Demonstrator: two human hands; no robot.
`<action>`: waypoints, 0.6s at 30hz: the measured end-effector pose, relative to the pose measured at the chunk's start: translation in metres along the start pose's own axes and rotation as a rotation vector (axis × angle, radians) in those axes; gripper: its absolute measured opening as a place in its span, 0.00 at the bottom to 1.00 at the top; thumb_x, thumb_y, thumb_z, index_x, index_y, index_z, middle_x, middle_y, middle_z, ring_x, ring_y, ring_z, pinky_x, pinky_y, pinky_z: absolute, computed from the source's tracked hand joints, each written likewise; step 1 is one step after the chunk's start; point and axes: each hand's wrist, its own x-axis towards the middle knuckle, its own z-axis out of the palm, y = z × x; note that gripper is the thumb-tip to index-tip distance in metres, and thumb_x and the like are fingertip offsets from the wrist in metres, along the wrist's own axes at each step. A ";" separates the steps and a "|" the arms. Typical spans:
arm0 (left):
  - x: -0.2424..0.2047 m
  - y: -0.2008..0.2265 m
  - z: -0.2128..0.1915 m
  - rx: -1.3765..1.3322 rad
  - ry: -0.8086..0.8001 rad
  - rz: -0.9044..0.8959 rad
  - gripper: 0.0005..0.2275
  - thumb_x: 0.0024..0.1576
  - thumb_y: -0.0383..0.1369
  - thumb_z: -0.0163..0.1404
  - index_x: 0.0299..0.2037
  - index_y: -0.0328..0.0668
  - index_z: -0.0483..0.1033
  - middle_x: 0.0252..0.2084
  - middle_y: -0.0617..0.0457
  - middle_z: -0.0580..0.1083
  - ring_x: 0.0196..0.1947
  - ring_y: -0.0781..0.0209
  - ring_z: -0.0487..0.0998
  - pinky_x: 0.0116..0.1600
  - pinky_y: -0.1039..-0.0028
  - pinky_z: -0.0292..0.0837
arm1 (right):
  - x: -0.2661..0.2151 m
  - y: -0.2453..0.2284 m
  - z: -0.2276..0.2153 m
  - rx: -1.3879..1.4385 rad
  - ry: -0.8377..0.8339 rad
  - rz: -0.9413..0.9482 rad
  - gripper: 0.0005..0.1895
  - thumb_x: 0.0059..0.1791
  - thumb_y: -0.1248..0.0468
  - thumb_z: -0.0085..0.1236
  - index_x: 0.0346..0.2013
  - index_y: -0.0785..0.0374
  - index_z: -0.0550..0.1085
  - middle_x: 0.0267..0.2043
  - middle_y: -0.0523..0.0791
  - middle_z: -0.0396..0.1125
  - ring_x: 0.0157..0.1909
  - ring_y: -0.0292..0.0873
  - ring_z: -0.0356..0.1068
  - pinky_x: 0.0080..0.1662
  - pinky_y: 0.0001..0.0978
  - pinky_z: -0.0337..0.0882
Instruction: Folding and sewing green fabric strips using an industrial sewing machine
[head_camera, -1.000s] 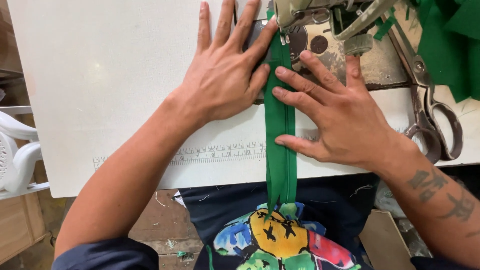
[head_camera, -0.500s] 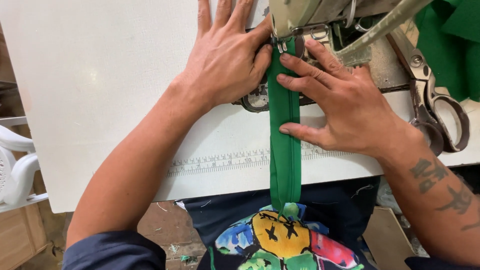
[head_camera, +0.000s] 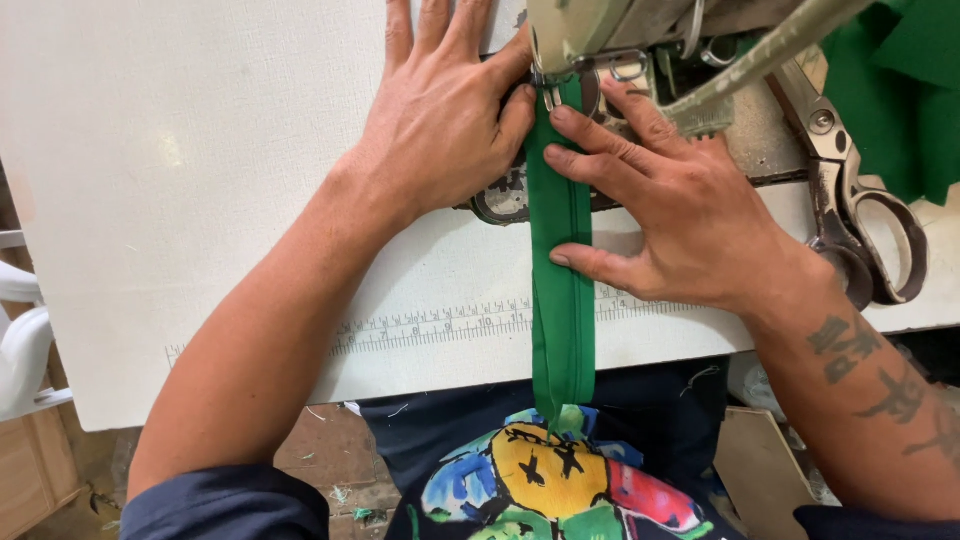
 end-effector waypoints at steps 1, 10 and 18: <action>0.000 0.001 -0.002 0.002 0.000 -0.004 0.18 0.70 0.34 0.46 0.68 0.41 0.76 0.76 0.31 0.57 0.76 0.27 0.50 0.75 0.29 0.39 | -0.001 0.001 0.001 0.002 -0.001 -0.004 0.41 0.53 0.40 0.71 0.75 0.52 0.69 0.86 0.39 0.56 0.87 0.59 0.55 0.45 0.55 0.77; -0.046 0.043 -0.022 -0.022 0.042 0.051 0.19 0.71 0.34 0.58 0.64 0.26 0.72 0.68 0.32 0.71 0.74 0.32 0.64 0.81 0.38 0.47 | -0.011 -0.003 0.006 -0.160 0.144 -0.045 0.40 0.58 0.33 0.68 0.77 0.50 0.74 0.87 0.44 0.54 0.86 0.54 0.60 0.55 0.65 0.71; -0.067 0.050 -0.002 0.040 0.023 0.221 0.26 0.75 0.44 0.53 0.69 0.21 0.71 0.73 0.29 0.69 0.77 0.33 0.65 0.82 0.49 0.58 | -0.012 -0.014 0.009 -0.184 0.234 -0.122 0.29 0.59 0.43 0.73 0.66 0.59 0.83 0.75 0.44 0.72 0.79 0.56 0.66 0.69 0.65 0.62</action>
